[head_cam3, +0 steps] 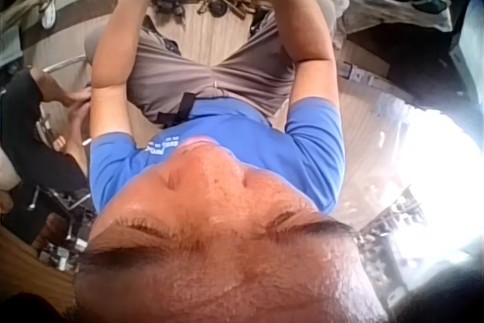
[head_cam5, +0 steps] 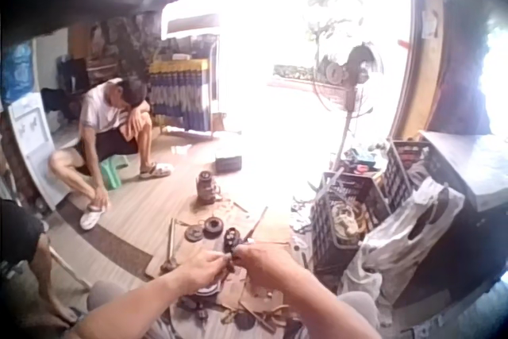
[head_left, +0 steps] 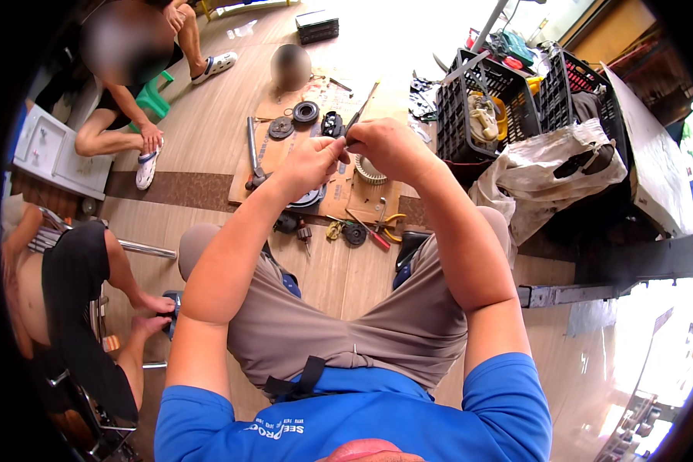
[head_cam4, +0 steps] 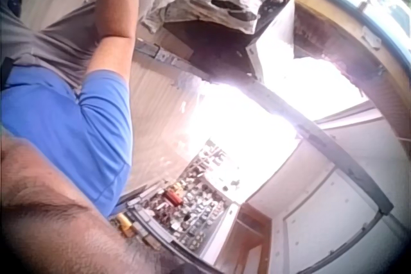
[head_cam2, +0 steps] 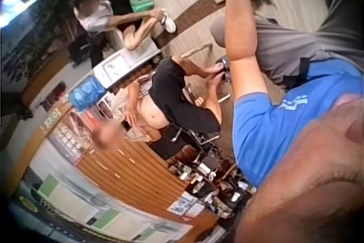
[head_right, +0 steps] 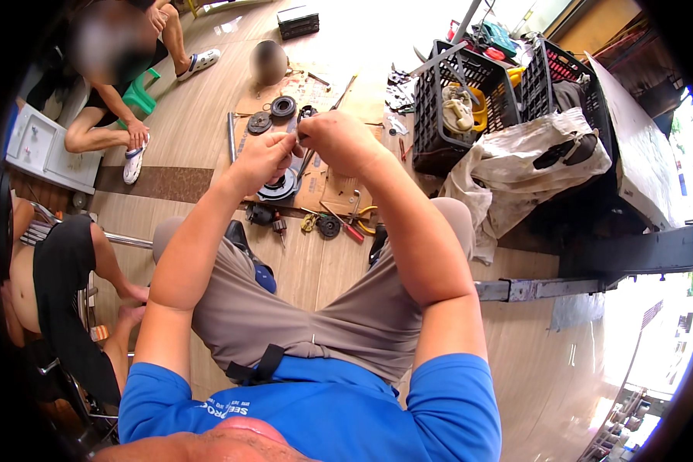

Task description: The person assembles and repairs an electric fan motor by hand, handling small copper components, wires, and screws on a piece of cardboard on the floor while seated.

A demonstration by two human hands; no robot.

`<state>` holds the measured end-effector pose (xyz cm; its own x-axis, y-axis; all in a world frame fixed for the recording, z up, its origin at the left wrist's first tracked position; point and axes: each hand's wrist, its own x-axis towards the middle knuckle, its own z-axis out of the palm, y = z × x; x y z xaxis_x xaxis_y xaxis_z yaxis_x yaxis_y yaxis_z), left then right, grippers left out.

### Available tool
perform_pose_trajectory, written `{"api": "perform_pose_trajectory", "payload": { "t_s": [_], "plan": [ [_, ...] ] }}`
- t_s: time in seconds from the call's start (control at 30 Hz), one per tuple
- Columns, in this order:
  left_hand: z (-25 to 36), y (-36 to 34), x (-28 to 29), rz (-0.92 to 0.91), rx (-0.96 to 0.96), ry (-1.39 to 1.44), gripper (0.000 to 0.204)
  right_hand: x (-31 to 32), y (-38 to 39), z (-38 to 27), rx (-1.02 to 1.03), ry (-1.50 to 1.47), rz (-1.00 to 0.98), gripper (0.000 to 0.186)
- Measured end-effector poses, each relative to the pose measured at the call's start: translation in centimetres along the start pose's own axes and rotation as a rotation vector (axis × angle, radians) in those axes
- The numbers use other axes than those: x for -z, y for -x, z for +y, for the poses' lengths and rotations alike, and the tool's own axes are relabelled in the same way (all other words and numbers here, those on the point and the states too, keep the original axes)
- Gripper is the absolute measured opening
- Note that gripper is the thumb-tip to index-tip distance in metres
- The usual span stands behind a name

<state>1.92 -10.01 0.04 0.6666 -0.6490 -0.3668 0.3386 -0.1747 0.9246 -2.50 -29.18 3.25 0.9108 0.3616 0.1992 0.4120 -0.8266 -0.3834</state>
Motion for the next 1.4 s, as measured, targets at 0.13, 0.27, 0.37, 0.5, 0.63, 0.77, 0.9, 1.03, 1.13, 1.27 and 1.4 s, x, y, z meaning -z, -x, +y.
{"api": "perform_pose_trajectory", "payload": {
  "t_s": [0.13, 0.27, 0.37, 0.5, 0.63, 0.77, 0.9, 1.03, 1.13, 1.27, 1.4],
  "plan": [
    [0.5, 0.7, -1.2, 0.051, -0.183, -0.362, 0.033, 0.1, 0.4, 1.1, 0.052, -0.001, 0.008, 0.015],
    [-0.5, 0.5, -0.8, 0.125, -0.372, -0.542, 0.027, -0.2, 0.1, 0.5, 0.118, -0.042, 0.106, 0.011],
    [-0.5, 0.5, -0.6, 0.163, -0.322, -0.666, 0.026, -0.4, 0.1, 0.2, 0.107, -0.05, 0.114, 0.01],
    [-0.1, 0.4, -2.2, 0.232, -0.429, -0.746, 0.029, -0.1, 0.8, 0.8, 0.09, -0.067, 0.16, 0.01],
    [-0.9, -0.2, -0.8, 0.353, -0.56, -0.668, 0.027, -0.2, 0.1, 0.6, 0.009, -0.085, 0.216, 0.012],
    [-1.5, -0.5, -0.3, 0.289, -0.404, -0.258, 0.031, -0.4, -0.2, -0.1, -0.024, -0.132, 0.317, 0.014],
    [-1.2, -0.6, -0.6, 0.2, -0.285, 0.276, 0.03, -2.5, -0.5, -1.3, -0.119, -0.248, 0.429, 0.012],
    [-0.7, -1.2, -0.4, 0.26, -0.255, 0.487, 0.031, -4.6, -0.8, -3.0, -0.08, -0.348, 0.534, 0.016],
    [-0.3, -0.9, -0.3, 0.294, -0.253, 0.526, 0.033, -5.0, -1.2, -3.8, -0.098, -0.363, 0.539, 0.012],
    [-0.7, -0.9, 0.3, 0.282, -0.289, 0.478, 0.032, -5.7, -1.6, -4.0, -0.034, -0.287, 0.589, 0.009],
    [-0.9, -1.2, 0.9, 0.206, -0.35, 0.422, 0.03, -5.9, -1.8, -4.0, -0.025, -0.232, 0.554, 0.008]
  ]
}}
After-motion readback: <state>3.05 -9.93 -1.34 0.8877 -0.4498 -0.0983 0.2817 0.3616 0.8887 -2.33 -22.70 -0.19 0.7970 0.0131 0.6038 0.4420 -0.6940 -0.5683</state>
